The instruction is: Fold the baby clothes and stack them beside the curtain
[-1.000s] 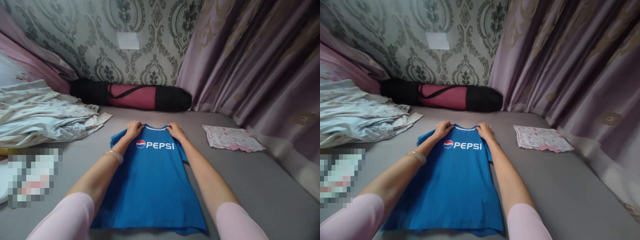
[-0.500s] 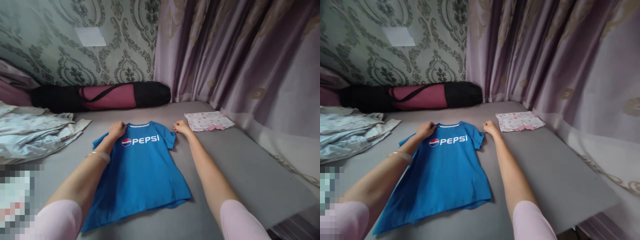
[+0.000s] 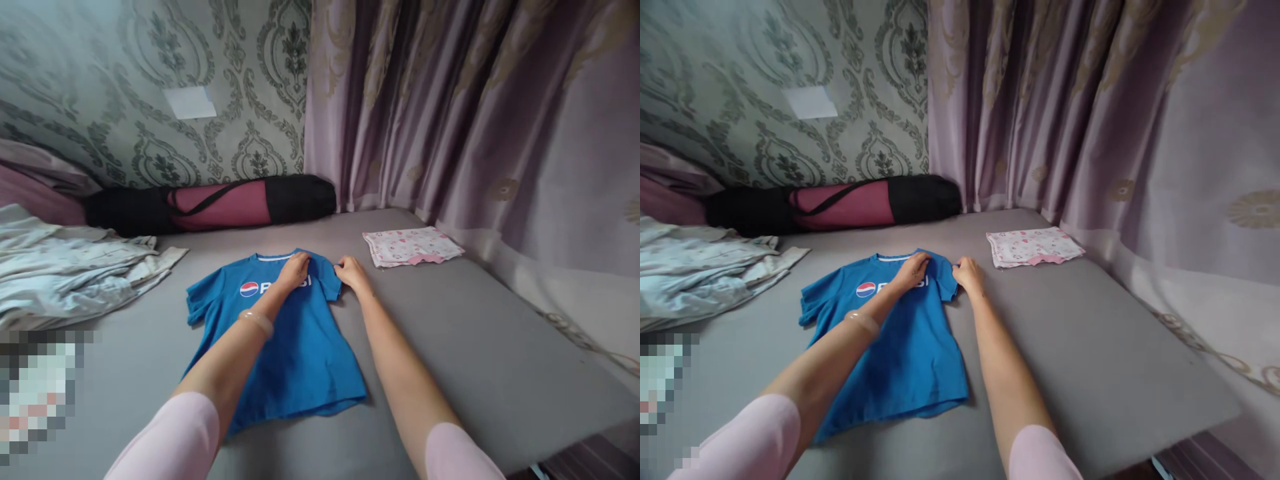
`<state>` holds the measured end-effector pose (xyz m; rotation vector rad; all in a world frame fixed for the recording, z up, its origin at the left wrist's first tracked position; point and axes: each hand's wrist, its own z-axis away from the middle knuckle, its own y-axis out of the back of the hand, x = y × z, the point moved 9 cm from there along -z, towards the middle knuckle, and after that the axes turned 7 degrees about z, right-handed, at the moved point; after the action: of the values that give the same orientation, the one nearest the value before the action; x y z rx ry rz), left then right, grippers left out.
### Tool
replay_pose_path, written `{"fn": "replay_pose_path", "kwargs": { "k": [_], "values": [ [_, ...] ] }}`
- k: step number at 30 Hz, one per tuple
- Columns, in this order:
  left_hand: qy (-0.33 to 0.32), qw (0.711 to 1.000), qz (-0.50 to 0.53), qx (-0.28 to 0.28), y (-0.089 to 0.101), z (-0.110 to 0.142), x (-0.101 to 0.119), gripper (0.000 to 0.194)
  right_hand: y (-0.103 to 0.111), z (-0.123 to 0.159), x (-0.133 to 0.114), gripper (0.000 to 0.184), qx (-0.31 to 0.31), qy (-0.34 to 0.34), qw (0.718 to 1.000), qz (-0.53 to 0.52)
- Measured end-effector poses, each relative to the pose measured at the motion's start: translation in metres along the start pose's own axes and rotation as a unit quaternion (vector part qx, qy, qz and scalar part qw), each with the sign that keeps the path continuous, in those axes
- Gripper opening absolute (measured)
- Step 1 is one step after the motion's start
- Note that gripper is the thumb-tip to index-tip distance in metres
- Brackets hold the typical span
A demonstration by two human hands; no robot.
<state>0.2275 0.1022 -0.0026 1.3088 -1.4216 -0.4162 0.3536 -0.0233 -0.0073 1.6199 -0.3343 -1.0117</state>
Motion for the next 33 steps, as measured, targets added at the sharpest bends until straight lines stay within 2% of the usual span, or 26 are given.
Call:
{"fn": "replay_pose_path", "kwargs": {
  "k": [6, 13, 17, 21, 26, 29, 33],
  "values": [
    [0.018, 1.0, 0.006, 0.006, -0.009, 0.006, -0.001, 0.041, 0.022, -0.019, 0.016, 0.031, 0.093, -0.025, 0.993, -0.068],
    [0.055, 0.995, -0.07, -0.054, -0.02, 0.01, 0.003, 0.053, 0.019, -0.017, 0.026, 0.029, 0.124, -0.023, 0.988, -0.084],
    [0.059, 0.99, -0.107, -0.074, -0.024, 0.01, 0.006, 0.061, 0.017, -0.02, 0.027, 0.03, 0.105, -0.03, 0.993, -0.042],
    [0.06, 0.987, -0.125, -0.086, -0.026, 0.01, 0.005, 0.059, 0.016, -0.019, 0.027, 0.032, 0.087, -0.039, 0.995, -0.031],
    [0.054, 0.988, -0.125, -0.08, -0.026, 0.011, 0.007, 0.059, 0.01, -0.004, 0.009, 0.043, 0.079, -0.027, 0.996, 0.0],
    [0.06, 0.988, -0.115, -0.081, -0.026, 0.011, 0.006, 0.062, 0.006, 0.003, -0.001, 0.037, 0.071, -0.005, 0.996, 0.048],
    [0.061, 0.989, -0.109, -0.081, -0.024, 0.012, 0.007, 0.067, 0.009, 0.001, 0.007, 0.035, 0.091, -0.017, 0.994, 0.063]
  ]
}}
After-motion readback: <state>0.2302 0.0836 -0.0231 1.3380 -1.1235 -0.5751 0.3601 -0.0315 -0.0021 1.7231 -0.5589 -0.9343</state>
